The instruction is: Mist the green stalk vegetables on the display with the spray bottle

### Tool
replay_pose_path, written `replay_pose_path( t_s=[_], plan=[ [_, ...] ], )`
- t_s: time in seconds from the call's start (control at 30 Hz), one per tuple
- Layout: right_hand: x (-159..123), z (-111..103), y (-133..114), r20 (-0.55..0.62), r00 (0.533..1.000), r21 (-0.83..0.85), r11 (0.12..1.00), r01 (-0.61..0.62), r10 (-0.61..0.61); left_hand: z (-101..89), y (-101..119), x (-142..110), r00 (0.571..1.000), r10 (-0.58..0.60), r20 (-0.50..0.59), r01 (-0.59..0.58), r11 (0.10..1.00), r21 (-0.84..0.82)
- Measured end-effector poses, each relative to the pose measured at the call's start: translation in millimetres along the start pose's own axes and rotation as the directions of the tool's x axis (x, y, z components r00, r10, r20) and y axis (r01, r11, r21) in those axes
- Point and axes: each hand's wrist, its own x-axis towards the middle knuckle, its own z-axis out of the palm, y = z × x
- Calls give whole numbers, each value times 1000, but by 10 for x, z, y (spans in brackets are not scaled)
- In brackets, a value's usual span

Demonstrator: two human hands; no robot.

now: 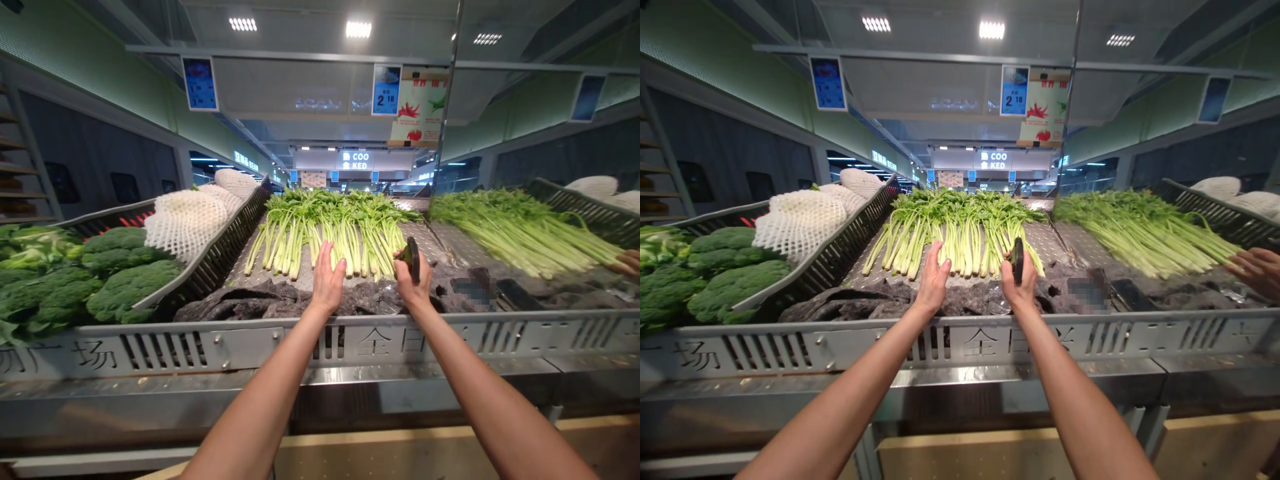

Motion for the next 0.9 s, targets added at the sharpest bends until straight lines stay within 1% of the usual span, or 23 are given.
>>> replay_pose_path(
  t_s=[0.27, 0.4, 0.5, 0.7, 0.9],
  plan=[
    [1, 5, 29, -6, 1000, -5, 1000, 12, -12, 1, 8, 9, 1000, -25, -11, 24, 999, -38],
    [-10, 4, 54, 8, 999, 21, 999, 37, -37, 6, -2, 10, 1000, -3, -22, 3, 1000, -8],
    [-18, -1, 60, 18, 999, 40, 998, 39, -40, 9, -4, 4, 1000, -8, -23, 8, 1000, 11],
    [-27, -22, 30, 35, 998, 32, 998, 55, -56, -5, 8, -10, 999, -5, -46, 6, 1000, 22],
    [-31, -30, 3, 51, 998, 0, 1000, 25, -25, -16, 15, -16, 999, -12, -37, 15, 997, 70]
  ],
)
